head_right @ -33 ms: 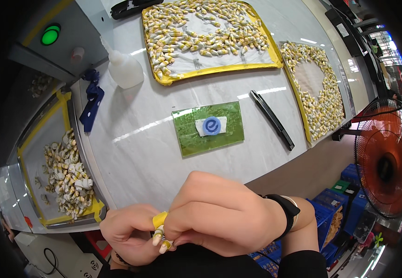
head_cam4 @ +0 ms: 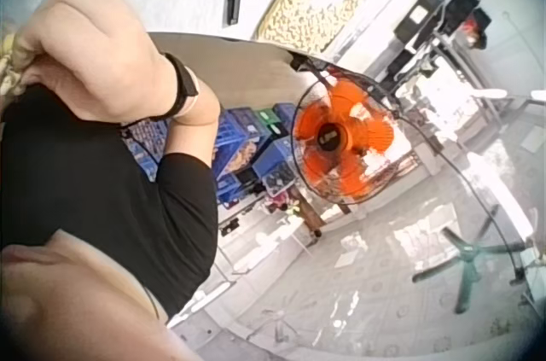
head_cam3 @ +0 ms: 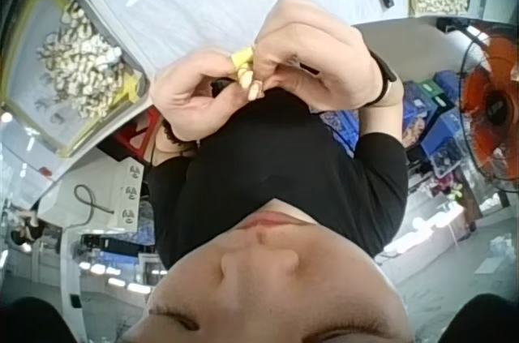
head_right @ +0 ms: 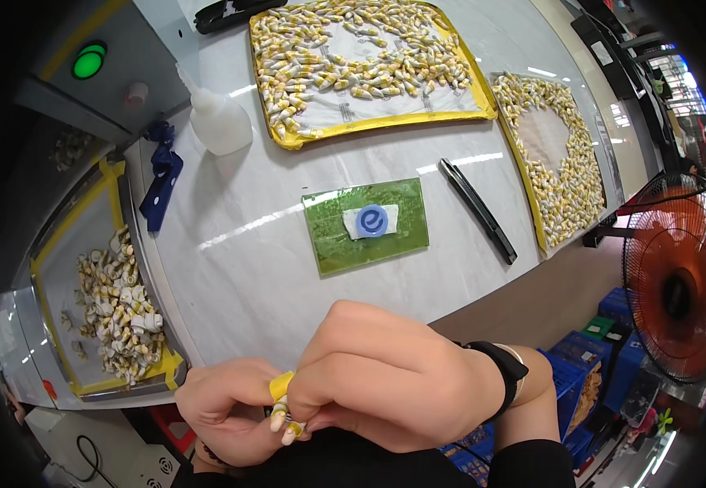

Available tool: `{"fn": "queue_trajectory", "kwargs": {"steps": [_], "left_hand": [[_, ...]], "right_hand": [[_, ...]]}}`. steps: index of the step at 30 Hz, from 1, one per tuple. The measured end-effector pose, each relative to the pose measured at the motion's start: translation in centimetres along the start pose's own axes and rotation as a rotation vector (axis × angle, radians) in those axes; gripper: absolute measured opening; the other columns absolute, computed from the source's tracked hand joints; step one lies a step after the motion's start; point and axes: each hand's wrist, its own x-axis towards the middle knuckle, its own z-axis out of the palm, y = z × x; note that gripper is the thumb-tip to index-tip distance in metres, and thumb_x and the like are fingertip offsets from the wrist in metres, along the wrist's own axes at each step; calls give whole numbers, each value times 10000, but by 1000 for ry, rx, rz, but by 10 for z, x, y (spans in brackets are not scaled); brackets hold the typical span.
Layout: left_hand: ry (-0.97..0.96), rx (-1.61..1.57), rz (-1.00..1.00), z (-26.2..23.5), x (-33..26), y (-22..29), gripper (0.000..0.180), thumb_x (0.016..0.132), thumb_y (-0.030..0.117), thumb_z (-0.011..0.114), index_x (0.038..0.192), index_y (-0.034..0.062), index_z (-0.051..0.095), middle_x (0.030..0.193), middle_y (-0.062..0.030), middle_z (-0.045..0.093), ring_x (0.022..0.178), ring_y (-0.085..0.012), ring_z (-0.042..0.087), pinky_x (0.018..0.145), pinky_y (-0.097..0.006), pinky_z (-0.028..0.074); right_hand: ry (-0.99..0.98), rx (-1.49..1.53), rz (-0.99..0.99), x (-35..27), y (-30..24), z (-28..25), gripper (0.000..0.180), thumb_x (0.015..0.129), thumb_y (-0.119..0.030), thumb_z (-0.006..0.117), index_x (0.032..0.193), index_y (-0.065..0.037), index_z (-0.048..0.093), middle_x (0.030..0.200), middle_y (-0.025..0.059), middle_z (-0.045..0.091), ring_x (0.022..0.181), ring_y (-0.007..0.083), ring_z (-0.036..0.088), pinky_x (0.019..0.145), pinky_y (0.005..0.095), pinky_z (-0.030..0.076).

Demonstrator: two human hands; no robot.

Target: The person assembles small white and yellow components by hand, repeatedly picking up parts from a tray and joining them together. The person places the finished units into a yellow bin on the left side of the table.

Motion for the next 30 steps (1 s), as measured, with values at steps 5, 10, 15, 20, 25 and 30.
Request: {"fn": "queue_trajectory", "kwargs": {"steps": [5, 10, 15, 20, 25, 30], "left_hand": [[-68, 30, -32, -2, 1, 0, 179, 658, 17, 787, 734, -12, 628, 665, -94, 632, 553, -172, 610, 501, -232, 453], [-91, -4, -55, -3, 1, -2, 173, 676, 22, 783, 755, -12, 633, 682, -92, 638, 575, -149, 615, 515, -221, 454], [-44, -212, -217, -1, -4, -4, 175, 699, 19, 772, 796, -21, 631, 737, -90, 657, 635, -98, 620, 561, -202, 460], [-26, -273, -225, -1, -3, -5, 174, 703, 13, 767, 808, -21, 633, 753, -91, 666, 672, -94, 632, 582, -199, 467], [-69, -226, -162, -4, 0, -6, 187, 663, 23, 795, 773, -6, 647, 722, -91, 660, 634, -135, 638, 559, -214, 468], [-116, -92, -37, -6, 7, -3, 184, 630, 36, 815, 725, 6, 660, 686, -89, 647, 592, -175, 634, 538, -225, 467]], "right_hand": [[-57, -12, 26, -1, -4, -2, 203, 713, 15, 679, 888, 0, 578, 812, 78, 556, 714, 231, 519, 637, 299, 415], [-61, -21, 44, 1, -1, -3, 173, 674, 8, 707, 796, -45, 597, 758, 44, 565, 669, 210, 534, 594, 293, 428], [-75, 156, 100, -1, 1, -10, 120, 771, -16, 678, 866, -21, 604, 836, 68, 600, 761, 222, 558, 673, 296, 437], [-21, 228, 124, -4, 3, -8, 128, 758, -14, 696, 859, -14, 617, 832, 74, 617, 756, 221, 579, 664, 296, 456], [-36, 199, 113, -2, 2, -9, 123, 756, -7, 694, 858, -11, 626, 831, 69, 621, 754, 218, 585, 658, 297, 460], [-48, 211, 77, 0, 2, -11, 124, 756, -3, 689, 860, -12, 621, 830, 62, 618, 749, 217, 578, 655, 300, 456]]}}
